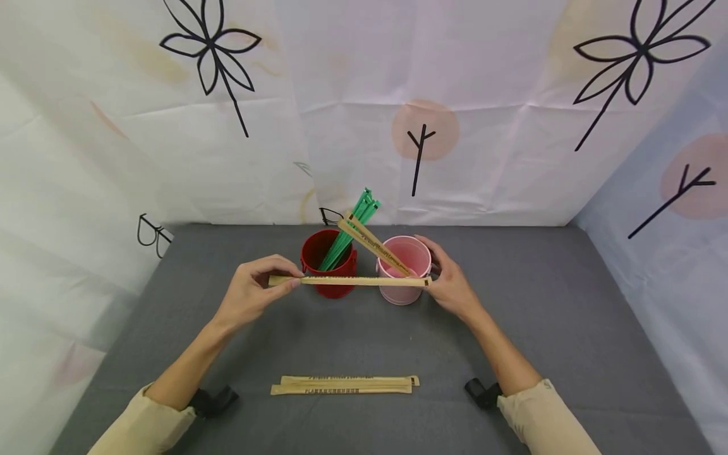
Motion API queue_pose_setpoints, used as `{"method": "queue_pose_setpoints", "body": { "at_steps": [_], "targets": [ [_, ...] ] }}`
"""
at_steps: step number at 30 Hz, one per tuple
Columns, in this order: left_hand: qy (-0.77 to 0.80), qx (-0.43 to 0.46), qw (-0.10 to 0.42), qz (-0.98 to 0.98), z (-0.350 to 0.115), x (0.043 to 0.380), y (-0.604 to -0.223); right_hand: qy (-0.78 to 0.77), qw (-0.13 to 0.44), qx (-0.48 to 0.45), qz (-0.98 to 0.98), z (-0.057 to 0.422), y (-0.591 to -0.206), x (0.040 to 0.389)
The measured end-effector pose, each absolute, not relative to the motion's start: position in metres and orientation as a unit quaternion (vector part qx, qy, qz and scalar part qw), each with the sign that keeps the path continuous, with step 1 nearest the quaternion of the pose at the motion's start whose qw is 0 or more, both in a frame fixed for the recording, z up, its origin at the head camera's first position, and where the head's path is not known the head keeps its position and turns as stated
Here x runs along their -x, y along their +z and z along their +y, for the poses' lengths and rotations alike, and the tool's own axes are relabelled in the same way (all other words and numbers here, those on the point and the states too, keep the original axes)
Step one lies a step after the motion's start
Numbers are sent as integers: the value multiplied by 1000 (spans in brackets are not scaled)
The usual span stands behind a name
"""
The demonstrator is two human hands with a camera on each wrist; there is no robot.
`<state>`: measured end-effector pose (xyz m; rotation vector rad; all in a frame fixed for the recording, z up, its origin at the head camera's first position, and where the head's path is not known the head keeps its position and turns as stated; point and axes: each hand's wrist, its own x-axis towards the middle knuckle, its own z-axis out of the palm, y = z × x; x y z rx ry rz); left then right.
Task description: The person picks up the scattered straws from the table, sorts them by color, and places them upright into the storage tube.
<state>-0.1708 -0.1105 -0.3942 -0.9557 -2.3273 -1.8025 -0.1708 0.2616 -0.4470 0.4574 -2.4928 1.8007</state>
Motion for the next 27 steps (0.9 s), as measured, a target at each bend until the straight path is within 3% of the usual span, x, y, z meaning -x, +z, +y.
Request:
{"method": "queue_pose_setpoints", "body": {
  "at_steps": [16,27],
  "targets": [
    [-575,289,55,-764,-102,212,-389,565,11,-140,-813,261,-444,170],
    [-533,281,72,-795,-84,209,-358,565,19,-148,-812,261,-446,171]
  ]
}}
